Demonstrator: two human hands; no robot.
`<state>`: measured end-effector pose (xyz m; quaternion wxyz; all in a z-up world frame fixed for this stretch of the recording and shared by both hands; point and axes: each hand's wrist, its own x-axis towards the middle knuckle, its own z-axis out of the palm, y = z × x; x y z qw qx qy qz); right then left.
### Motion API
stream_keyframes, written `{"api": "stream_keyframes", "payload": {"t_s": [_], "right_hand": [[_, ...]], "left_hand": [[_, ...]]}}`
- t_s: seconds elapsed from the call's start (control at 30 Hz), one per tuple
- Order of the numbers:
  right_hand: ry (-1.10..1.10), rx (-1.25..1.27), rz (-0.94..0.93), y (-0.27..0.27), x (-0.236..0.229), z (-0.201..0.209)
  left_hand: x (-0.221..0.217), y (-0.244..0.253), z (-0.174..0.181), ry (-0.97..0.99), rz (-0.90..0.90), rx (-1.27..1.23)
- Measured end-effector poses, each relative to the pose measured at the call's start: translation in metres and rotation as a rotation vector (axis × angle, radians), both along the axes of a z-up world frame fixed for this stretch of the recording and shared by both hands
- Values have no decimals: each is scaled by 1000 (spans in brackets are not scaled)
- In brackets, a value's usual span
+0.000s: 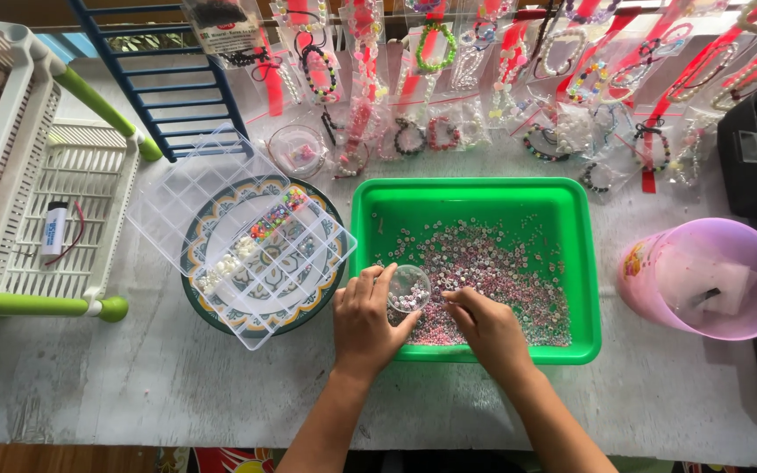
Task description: Picking up small beads from a tray and placing them into a small container
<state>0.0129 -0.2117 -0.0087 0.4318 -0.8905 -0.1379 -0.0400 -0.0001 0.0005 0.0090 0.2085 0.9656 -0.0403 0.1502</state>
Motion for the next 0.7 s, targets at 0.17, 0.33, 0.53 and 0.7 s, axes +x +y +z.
{"api": "stream_keyframes", "payload": {"t_s": [0.17,0.33,0.53,0.7], "right_hand": [[32,115,-9,14,8,3],[99,36,-165,-37,16,8],[127,-144,-166,-64,11,7],[62,-149,30,-54,12,17]], "left_hand": [[0,1,0,-7,-3,-6],[-1,1,-2,-9,1,-10],[-1,1,-4,-14,3,1],[1,1,-3,1,4,4]]}}
